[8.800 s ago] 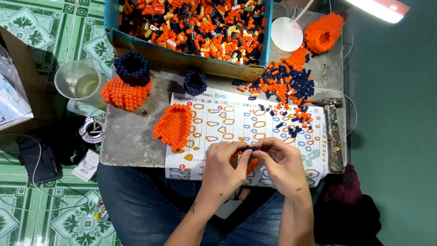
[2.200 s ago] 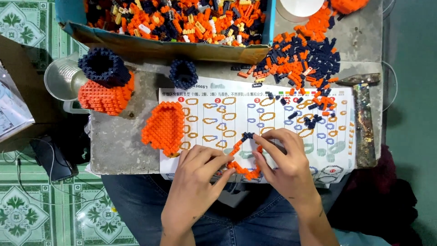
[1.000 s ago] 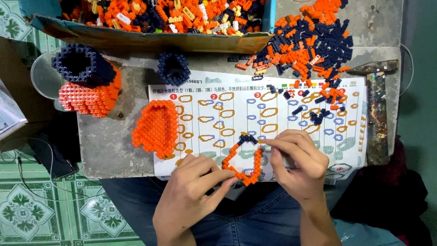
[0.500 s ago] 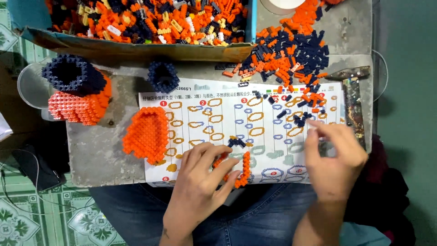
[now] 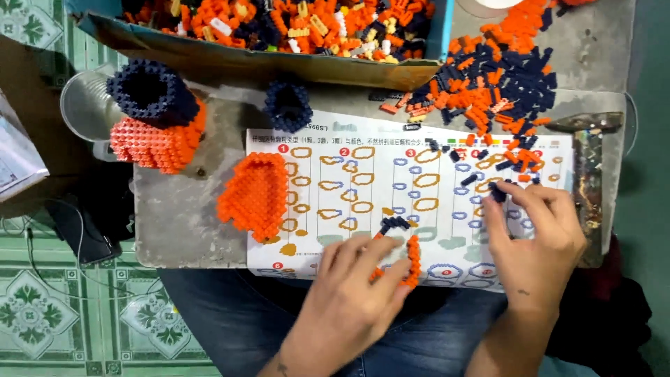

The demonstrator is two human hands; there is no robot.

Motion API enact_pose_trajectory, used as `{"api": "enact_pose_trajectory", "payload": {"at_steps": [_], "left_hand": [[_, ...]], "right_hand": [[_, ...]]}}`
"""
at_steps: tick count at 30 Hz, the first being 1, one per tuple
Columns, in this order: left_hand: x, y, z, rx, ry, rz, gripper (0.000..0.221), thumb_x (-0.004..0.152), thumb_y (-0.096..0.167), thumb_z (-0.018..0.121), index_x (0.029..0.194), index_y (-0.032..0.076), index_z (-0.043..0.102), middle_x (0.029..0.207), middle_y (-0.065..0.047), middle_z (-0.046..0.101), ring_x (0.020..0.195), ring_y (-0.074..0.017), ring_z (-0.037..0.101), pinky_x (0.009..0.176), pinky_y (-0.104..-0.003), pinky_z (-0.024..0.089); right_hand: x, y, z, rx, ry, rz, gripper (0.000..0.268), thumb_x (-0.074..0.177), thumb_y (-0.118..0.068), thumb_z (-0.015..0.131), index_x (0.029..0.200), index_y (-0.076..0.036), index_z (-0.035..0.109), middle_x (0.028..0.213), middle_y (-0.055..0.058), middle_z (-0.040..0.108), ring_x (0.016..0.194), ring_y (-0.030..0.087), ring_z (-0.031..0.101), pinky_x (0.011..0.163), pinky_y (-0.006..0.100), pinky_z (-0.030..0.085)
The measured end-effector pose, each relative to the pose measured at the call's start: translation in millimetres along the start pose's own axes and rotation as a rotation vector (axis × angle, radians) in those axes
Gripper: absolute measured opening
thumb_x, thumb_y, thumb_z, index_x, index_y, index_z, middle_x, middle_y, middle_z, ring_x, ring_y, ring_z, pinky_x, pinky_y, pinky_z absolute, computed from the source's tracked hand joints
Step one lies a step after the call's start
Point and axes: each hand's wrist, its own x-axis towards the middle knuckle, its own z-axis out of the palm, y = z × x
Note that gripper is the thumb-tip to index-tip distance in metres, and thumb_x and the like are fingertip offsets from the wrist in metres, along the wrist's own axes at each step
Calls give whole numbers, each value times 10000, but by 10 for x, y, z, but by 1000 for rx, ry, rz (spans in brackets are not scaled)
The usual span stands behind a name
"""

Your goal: The person assembles a structure by attaching small interlocking orange and blue plastic pieces to a pipe cleaner, holding the pipe cleaner with one hand and attaching the pieces with the other. The person occasionally uses a hammer to secure the pieces onto the pipe cleaner.

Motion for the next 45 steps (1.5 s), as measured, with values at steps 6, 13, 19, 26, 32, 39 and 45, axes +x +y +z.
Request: {"api": "enact_pose_trajectory", "payload": {"at_steps": [6,13,19,26,32,39,45], "left_hand": [[-27,217,206,-79,58,186,178,1046,59,776,1196,-29,743,1203,-157,695,1065,-299,629,1019,-435,489],[-28,274,262,-76,68,144,202,1003,25,754,1193,-43,756,1145,-174,705,969,-294,596,945,-420,489],[-16,273,291,-104,44,-3,207,982,13,794,1172,-66,809,1168,-170,705,1039,-299,618,963,-440,476],[-35,255,376,5,54,-64,291,982,90,810,1246,-30,795,1369,-225,697,1169,-338,600,1004,-491,430],[-29,249,335,43,71,-78,292,980,90,770,1251,-16,774,1352,-206,697,1166,-330,616,1022,-482,415],[-40,243,297,46,43,-84,286,999,89,766,1258,-30,763,1372,-221,705,1205,-336,638,1065,-498,411],[-48,231,292,31,23,-85,298,961,65,792,1239,-42,778,1381,-227,714,1203,-336,640,1059,-504,415]], "right_hand": [[-82,133,89,-7,47,-19,258,1021,140,956,1273,125,903,1155,214,689,959,307,633,824,422,518],[-128,144,68,49,85,-39,240,1003,200,942,1226,160,864,1259,261,701,1099,356,668,967,452,563],[-105,104,-11,97,57,-85,256,986,250,897,1220,202,807,1242,302,798,1106,392,728,1043,473,583],[-204,83,-30,175,61,-121,264,1008,270,842,1255,195,789,1222,321,791,1046,369,697,967,449,559],[-256,-38,-19,191,-33,-134,260,946,244,859,1197,185,821,1182,299,823,1006,329,746,923,409,606],[-262,-130,-43,195,-79,-149,261,919,242,858,1151,126,828,1169,207,819,994,288,733,906,385,593],[-277,-177,-32,166,-90,-110,248,928,176,889,1166,122,850,1198,210,759,916,248,698,792,346,581]]}}
